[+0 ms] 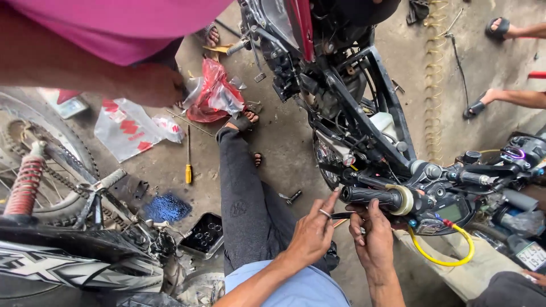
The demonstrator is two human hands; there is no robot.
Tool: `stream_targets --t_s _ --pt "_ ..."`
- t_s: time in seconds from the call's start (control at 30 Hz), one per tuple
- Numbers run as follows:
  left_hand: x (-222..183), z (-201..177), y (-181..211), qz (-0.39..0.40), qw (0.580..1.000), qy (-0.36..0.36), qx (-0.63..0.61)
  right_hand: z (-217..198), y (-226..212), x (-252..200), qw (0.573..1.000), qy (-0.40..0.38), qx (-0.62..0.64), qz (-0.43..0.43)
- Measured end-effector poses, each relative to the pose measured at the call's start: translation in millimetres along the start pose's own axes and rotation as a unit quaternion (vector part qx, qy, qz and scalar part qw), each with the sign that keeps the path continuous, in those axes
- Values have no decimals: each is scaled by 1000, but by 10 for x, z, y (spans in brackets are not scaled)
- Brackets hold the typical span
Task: Assembling and installing the throttle housing and cables onto a motorcycle handlebar.
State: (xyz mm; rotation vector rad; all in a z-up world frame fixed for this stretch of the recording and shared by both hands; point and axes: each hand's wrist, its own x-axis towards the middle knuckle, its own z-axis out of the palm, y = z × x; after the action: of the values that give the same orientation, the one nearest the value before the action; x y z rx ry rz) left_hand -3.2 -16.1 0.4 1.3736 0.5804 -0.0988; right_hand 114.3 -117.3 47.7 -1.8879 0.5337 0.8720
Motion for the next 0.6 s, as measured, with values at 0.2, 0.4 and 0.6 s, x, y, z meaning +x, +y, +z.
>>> stream_targets --t_s 0.2,0.4,0.6 --pt "43 -334 175 -64 997 28 32 -47 117 -80 999 -15 43 -18" --pt "335 -654 669 162 898 111 395 -15 209 -44 987 44 151 14" --pt "757 -537 1798 235 952 -47 193 306 342 189 917 62 394 23"
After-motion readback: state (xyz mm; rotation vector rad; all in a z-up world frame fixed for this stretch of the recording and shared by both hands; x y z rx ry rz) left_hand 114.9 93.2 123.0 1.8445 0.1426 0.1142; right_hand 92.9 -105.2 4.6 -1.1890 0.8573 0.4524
